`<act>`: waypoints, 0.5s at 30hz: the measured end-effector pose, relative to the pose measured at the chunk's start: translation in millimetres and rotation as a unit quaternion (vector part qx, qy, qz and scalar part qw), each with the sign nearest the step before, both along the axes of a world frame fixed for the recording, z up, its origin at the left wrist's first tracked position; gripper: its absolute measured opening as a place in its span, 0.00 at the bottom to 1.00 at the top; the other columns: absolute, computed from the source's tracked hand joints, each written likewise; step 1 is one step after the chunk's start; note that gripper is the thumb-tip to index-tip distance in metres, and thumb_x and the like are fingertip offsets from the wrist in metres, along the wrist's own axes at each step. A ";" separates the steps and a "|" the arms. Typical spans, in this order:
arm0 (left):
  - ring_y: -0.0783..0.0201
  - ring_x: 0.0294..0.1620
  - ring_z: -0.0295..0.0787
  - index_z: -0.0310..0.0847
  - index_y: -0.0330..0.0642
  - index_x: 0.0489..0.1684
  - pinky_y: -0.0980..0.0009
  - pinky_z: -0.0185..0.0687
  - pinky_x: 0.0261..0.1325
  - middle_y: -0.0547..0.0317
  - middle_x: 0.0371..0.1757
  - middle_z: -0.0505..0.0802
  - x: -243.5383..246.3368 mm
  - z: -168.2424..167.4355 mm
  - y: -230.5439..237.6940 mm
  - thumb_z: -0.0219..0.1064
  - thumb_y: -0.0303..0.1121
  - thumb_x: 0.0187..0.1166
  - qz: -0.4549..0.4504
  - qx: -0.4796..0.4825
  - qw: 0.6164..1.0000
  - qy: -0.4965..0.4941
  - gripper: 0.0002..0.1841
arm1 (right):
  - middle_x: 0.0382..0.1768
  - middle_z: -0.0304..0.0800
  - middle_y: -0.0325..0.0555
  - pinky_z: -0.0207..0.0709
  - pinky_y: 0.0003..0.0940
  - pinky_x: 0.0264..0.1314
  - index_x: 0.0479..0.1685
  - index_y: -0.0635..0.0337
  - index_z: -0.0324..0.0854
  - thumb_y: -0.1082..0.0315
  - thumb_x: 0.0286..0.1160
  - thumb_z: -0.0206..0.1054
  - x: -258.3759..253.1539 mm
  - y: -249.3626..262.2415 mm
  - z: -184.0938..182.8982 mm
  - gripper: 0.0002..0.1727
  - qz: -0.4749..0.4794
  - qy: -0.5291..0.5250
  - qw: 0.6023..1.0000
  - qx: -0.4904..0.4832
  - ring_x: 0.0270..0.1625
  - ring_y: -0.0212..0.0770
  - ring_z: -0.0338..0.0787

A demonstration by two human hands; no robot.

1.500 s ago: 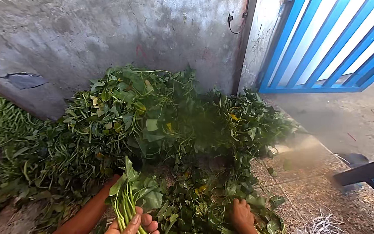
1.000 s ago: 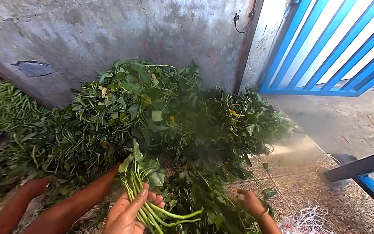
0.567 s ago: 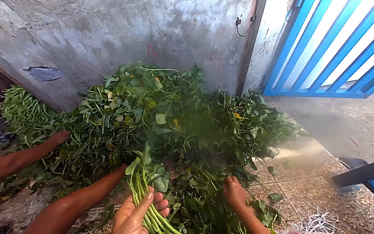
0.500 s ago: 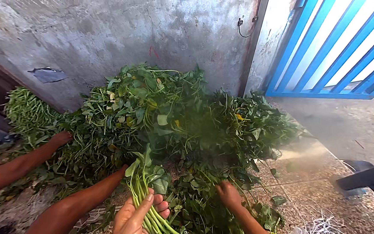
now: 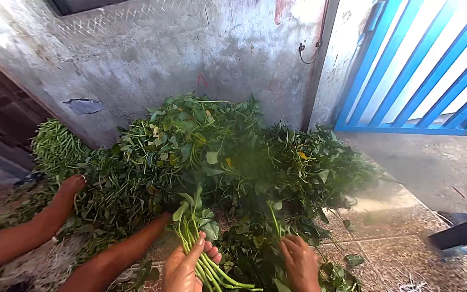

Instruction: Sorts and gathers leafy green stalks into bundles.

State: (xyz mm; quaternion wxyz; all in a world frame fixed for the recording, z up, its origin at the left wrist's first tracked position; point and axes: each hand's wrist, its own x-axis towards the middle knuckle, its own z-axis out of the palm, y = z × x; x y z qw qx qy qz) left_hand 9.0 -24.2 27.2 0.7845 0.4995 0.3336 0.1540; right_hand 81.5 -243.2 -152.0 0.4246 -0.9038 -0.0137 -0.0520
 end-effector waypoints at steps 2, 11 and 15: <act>0.54 0.29 0.95 0.78 0.29 0.54 0.57 0.96 0.38 0.48 0.30 0.92 -2.1 -1.5 -2.0 0.56 0.23 0.89 0.001 -0.005 1.000 0.001 0.07 | 0.56 0.93 0.53 0.78 0.64 0.63 0.46 0.53 0.97 0.60 0.75 0.69 -9.1 -3.1 23.0 0.13 -0.021 -0.114 0.992 0.055 0.60 0.56 0.91; 0.50 0.38 0.96 0.79 0.26 0.55 0.57 0.95 0.41 0.41 0.39 0.94 -5.6 -11.7 -25.3 0.61 0.21 0.86 -0.059 -0.003 0.998 -0.030 0.08 | 0.46 0.94 0.53 0.91 0.44 0.45 0.43 0.60 0.94 0.67 0.73 0.73 -66.5 32.5 76.5 0.08 0.097 -0.165 0.977 0.095 0.46 0.47 0.95; 0.49 0.39 0.96 0.80 0.25 0.55 0.56 0.95 0.42 0.39 0.39 0.94 -8.8 -11.4 -26.4 0.62 0.20 0.85 -0.065 -0.002 0.997 -0.053 0.08 | 0.41 0.91 0.55 0.88 0.44 0.38 0.43 0.57 0.95 0.63 0.73 0.74 -84.5 52.2 70.8 0.09 0.103 -0.196 0.973 0.072 0.39 0.49 0.92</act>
